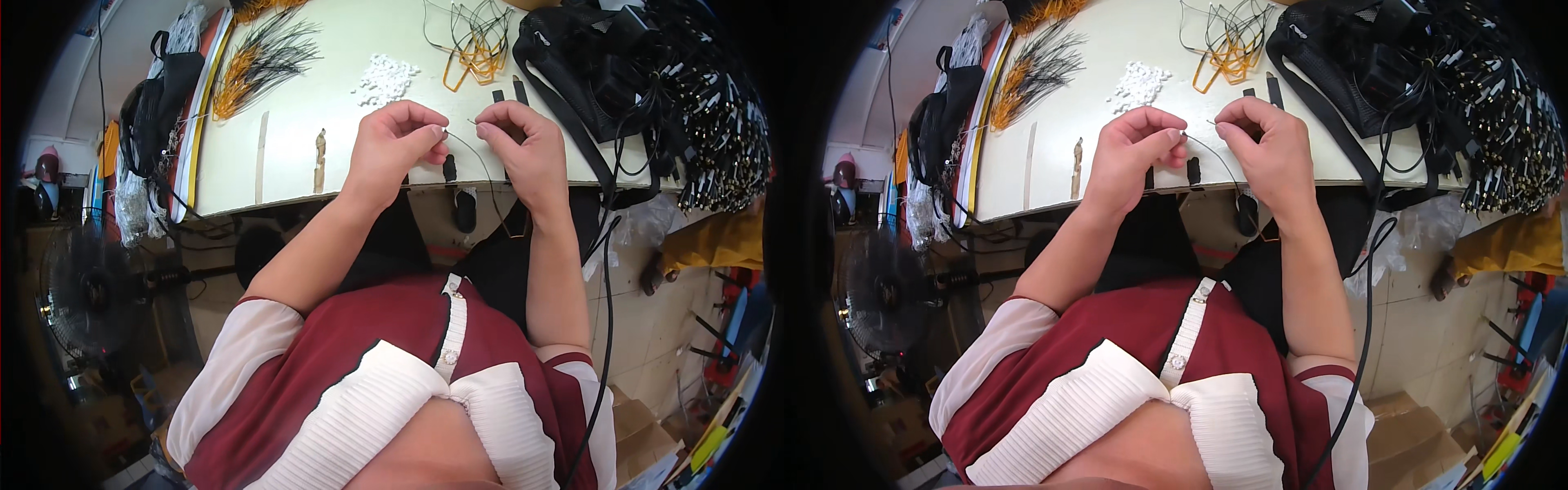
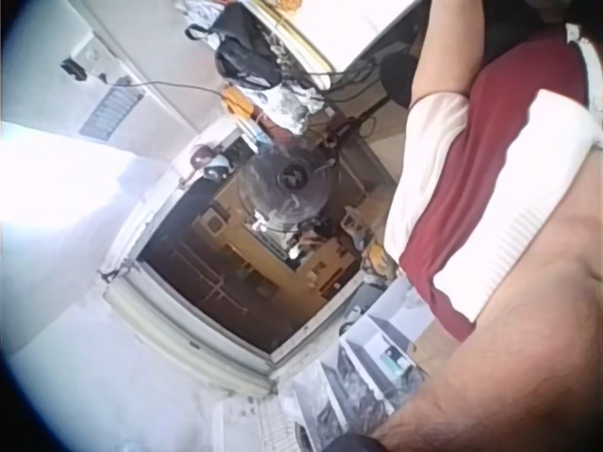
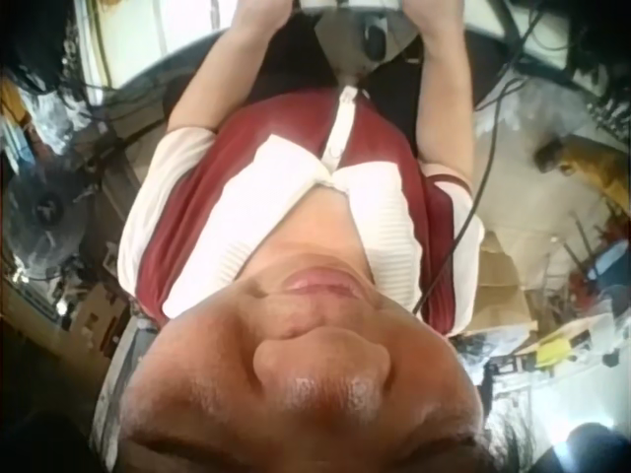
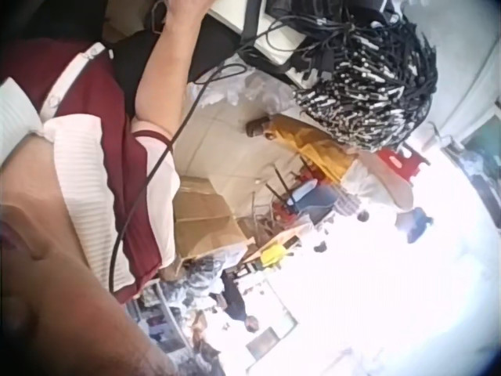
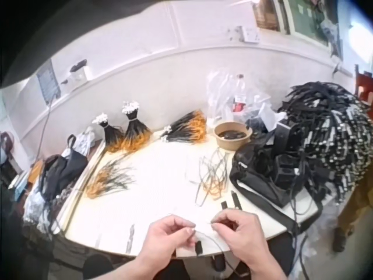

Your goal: The person threads small beads and decorative components onto thin wires by hand at a workshop table, creating finished parts.

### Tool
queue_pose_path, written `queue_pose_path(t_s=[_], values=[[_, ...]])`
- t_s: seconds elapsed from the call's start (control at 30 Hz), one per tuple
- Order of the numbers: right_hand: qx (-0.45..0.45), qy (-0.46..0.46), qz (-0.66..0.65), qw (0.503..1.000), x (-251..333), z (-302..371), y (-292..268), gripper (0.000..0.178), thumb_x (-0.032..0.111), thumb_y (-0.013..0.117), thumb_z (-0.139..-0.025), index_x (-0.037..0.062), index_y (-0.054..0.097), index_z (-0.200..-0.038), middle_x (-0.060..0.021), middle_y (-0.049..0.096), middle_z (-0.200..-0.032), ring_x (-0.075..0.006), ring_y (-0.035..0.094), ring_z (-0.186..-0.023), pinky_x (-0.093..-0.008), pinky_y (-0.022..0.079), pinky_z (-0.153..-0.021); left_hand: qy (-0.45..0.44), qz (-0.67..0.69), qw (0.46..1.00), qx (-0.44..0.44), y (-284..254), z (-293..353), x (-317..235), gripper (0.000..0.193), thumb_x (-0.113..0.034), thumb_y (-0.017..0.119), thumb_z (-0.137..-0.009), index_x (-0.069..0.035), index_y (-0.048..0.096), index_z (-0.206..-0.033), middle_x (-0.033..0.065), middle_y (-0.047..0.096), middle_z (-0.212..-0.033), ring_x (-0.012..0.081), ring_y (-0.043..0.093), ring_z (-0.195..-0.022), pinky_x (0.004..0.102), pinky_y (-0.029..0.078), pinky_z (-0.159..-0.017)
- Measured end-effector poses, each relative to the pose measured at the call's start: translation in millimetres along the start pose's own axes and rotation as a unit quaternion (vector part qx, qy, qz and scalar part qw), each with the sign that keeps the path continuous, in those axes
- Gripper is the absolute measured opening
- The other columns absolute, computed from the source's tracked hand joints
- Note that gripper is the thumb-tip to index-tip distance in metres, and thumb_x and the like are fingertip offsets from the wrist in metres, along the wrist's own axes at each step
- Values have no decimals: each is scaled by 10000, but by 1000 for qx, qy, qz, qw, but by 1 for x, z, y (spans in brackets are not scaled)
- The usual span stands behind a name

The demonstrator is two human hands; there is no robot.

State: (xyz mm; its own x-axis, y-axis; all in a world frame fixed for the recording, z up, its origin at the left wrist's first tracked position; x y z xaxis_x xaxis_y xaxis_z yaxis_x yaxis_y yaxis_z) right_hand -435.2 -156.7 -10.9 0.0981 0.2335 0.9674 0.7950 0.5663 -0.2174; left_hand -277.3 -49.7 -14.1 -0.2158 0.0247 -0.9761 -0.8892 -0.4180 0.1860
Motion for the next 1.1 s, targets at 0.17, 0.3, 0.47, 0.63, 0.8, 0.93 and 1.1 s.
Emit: queue_pose_path(t_s=[0.17, 0.3, 0.47, 0.63, 0.8, 0.93, 1.1], values=[[21, -12, 7, 1000, 5, 3, 7, 92, 38, 687, -847, -20, 681, -918, 5, 649, -796, -59, 549, -731, -224, 441, -678, -16, 14, 1000, 1, -1, 1, -1, 130, -18, 624, -909, 47, 650, -1018, 91, 674, -857, 136, 664, -736, 268, 570, -686], [5, -55, 55, 997, 12, 5, 12, 97, 35, 685, -830, -22, 676, -908, -18, 652, -795, -81, 532, -709, -241, 439, -665, -12, 33, 999, 11, -4, 0, -1, 127, -23, 622, -915, 44, 652, -1020, 86, 677, -859, 131, 665, -731, 261, 567, -685], [-20, -89, 91, 992, 14, 5, 16, 93, 54, 686, -830, -23, 668, -880, -20, 642, -783, -81, 521, -697, -244, 428, -652, -8, 46, 999, 19, -6, -1, 1, 123, -25, 623, -918, 37, 654, -1021, 82, 678, -856, 126, 664, -725, 253, 563, -683], [43, -17, 41, 998, 10, 4, 20, 115, 85, 679, -839, -27, 657, -850, -9, 618, -767, -72, 522, -712, -235, 418, -647, 0, 52, 998, 20, -7, -1, 3, 120, -20, 623, -919, 34, 656, -1022, 76, 678, -843, 118, 660, -716, 248, 564, -680], [76, -15, 37, 996, 9, 1, 20, 120, 92, 662, -844, -26, 644, -836, -7, 613, -756, -67, 523, -718, -236, 412, -643, 1, 48, 999, 20, -6, 0, 3, 126, -10, 623, -916, 41, 656, -1027, 79, 679, -845, 117, 662, -727, 248, 566, -680], [95, -3, 37, 995, 9, -1, 20, 128, 101, 651, -845, -24, 635, -821, -6, 611, -741, -67, 520, -709, -241, 409, -641, 2, 38, 999, 24, -6, 0, 3, 132, -2, 625, -914, 49, 654, -1033, 84, 681, -858, 119, 665, -742, 252, 569, -681], [115, 6, 34, 993, 5, -3, 17, 130, 112, 642, -845, -14, 629, -816, 8, 597, -723, -61, 509, -693, -236, 398, -628, 18, 24, 999, 26, -4, 1, 4, 132, 0, 619, -919, 44, 653, -1038, 84, 680, -870, 117, 662, -752, 252, 568, -689]])
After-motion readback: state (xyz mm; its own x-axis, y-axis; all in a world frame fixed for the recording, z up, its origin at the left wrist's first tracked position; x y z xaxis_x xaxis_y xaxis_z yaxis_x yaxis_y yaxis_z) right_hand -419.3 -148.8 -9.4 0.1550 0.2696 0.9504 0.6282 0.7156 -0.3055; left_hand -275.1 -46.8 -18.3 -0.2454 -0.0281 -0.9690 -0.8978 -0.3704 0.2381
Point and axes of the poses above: each hand's wrist, its own z-axis away from the middle knuckle, its own y-axis out of the palm, x = y × z, the point moved 2 cm from there along -z, towards the middle knuckle
